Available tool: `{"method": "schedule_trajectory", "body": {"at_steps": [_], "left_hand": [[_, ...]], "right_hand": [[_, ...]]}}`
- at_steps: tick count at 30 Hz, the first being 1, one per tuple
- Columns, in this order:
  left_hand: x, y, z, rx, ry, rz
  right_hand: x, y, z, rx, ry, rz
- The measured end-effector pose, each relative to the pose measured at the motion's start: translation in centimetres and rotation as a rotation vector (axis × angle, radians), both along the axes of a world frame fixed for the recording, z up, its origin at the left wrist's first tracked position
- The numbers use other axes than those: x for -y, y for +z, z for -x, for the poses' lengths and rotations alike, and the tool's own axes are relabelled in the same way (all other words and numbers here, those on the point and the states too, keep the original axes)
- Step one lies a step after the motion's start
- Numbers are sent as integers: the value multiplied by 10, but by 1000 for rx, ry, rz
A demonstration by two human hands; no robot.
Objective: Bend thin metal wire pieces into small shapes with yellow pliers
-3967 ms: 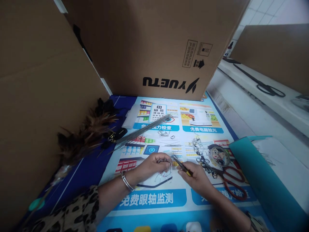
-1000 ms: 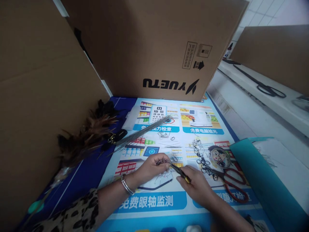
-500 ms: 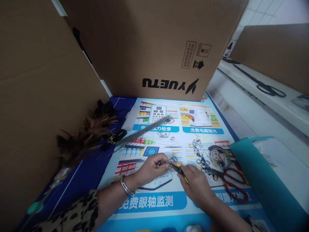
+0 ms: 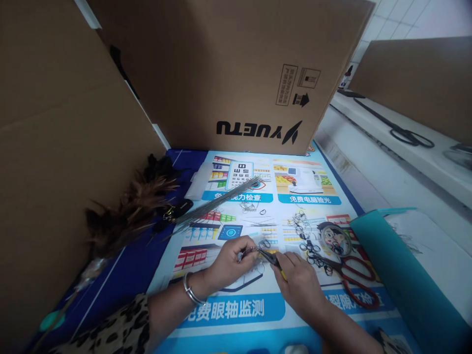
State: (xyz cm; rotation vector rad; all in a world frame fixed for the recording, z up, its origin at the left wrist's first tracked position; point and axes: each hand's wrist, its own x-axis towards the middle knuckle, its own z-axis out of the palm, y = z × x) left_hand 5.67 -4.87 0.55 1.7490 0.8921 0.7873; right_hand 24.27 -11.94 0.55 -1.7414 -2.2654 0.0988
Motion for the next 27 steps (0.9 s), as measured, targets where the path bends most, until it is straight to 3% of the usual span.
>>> {"method": "schedule_trajectory", "body": {"at_steps": [7, 18, 27], "left_hand": [[0, -1, 1, 36, 2, 49], [1, 1, 0, 172, -43, 249], [-1, 0, 1, 222, -74, 356]], "right_hand": [[-3, -4, -2, -46, 14, 37], [-7, 3, -2, -331, 11, 243], [-8, 4, -4, -370, 3, 276]]}}
